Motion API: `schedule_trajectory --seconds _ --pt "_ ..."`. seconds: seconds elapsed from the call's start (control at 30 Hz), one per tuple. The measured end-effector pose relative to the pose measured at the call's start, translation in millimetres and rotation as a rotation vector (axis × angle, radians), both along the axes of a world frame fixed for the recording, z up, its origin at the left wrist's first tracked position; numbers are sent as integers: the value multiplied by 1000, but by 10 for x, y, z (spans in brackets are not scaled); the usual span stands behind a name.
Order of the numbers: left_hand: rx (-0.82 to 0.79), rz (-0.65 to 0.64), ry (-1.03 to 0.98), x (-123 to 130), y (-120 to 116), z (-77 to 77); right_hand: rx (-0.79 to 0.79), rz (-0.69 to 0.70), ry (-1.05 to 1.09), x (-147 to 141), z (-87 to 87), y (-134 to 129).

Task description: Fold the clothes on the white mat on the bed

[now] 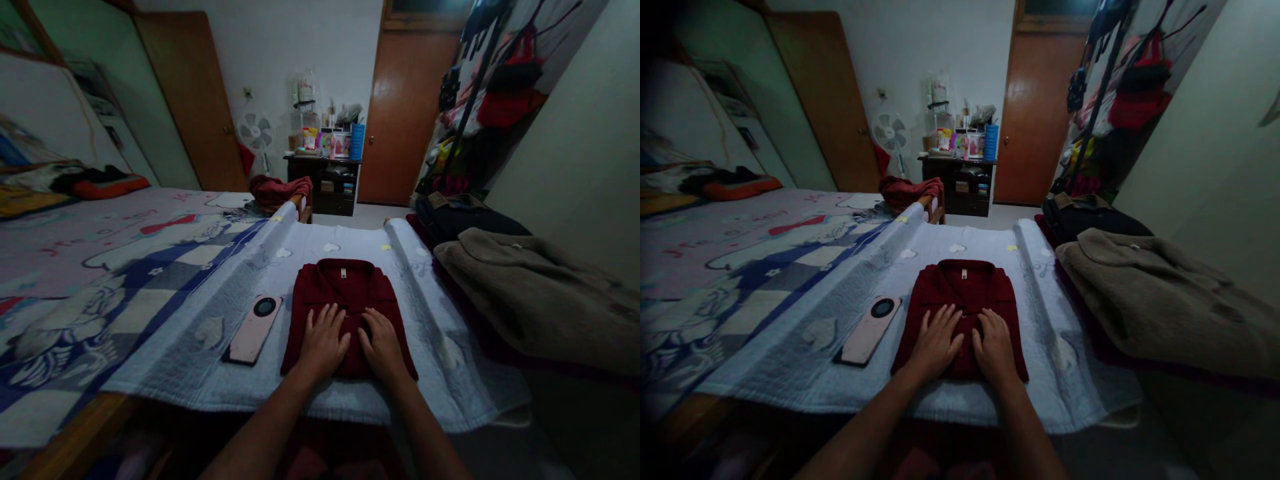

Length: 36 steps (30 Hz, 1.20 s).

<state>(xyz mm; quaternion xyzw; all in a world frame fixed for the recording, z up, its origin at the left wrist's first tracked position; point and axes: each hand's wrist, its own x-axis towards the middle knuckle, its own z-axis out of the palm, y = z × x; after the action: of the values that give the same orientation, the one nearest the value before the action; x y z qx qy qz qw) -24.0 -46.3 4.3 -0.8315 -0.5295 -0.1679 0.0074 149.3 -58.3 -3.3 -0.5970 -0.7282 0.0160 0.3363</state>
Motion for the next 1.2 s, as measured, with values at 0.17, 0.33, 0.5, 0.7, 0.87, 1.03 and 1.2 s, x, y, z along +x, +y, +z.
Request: schedule_trajectory --seconds 0.17,0.33,0.5,0.7,0.87,1.03,1.2 --pt "-3 3 0 0 -2 19 -12 -7 -51 86 19 -64" --pt "-20 -1 -21 5 -7 43 -56 -54 -159 155 30 -153" --pt "-9 1 -28 0 -1 31 -86 -83 -194 187 32 -194" --pt "-14 -2 -18 -6 -2 15 -69 -98 -128 179 69 -176" --pt "-8 6 -3 -1 -4 34 -35 -20 -90 54 111 -157" --pt "8 4 -4 -1 -8 28 -63 4 -172 -92 66 -200" --pt "19 -1 -28 -5 -2 -11 -104 -15 -214 -105 72 -231"
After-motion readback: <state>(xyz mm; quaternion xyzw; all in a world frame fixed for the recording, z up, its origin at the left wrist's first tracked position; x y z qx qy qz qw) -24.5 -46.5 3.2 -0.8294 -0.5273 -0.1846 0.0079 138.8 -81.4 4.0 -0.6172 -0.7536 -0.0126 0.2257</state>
